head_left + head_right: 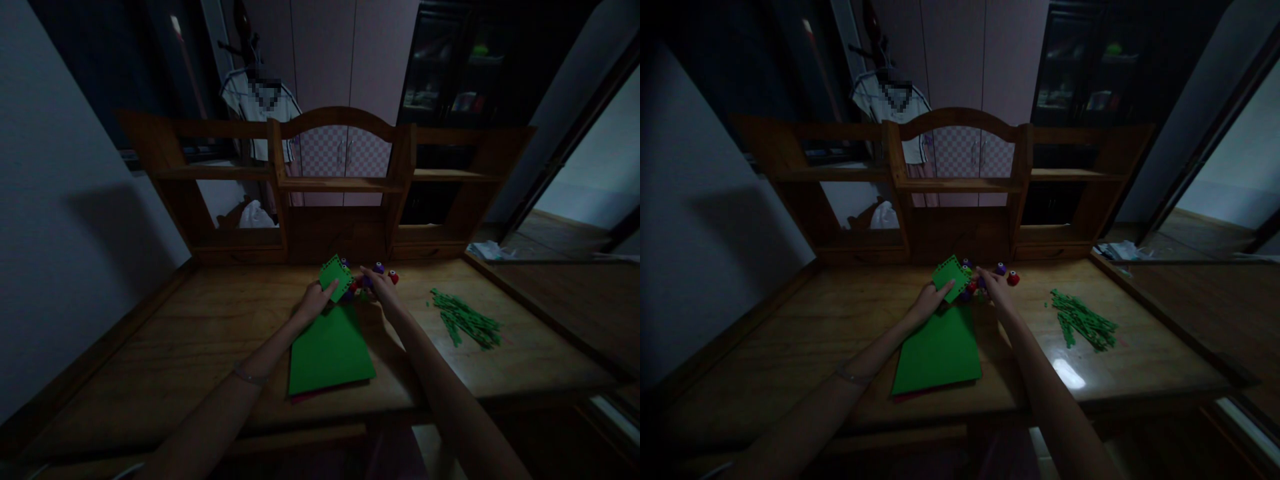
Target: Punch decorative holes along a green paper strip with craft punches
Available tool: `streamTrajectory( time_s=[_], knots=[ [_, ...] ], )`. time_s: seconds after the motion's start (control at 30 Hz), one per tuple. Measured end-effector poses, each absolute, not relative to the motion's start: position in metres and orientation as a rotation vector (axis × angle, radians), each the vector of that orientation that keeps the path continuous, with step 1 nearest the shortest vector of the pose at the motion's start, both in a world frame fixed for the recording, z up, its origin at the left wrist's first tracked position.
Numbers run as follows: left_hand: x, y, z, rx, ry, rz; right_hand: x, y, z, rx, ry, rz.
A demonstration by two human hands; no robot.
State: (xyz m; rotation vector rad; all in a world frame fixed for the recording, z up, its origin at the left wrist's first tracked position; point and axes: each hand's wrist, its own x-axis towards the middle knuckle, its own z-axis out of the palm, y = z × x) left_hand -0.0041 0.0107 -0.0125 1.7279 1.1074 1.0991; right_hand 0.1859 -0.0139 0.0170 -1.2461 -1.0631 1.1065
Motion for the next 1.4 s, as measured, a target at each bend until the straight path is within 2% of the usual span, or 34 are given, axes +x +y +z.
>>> streamTrajectory(
  time_s=[1.03,1.4],
  knots=[
    [-0.0055,0.0094,-0.01,1.723,1.111,1.068,0.1841,-0.0173,0.02,-1.262,-1.128,1.043],
    [-0.005,0.01,-0.0136,1.714,1.127,1.079,0.1835,-0.0173,0.0189,-1.357,-1.206,0.696]
  ],
)
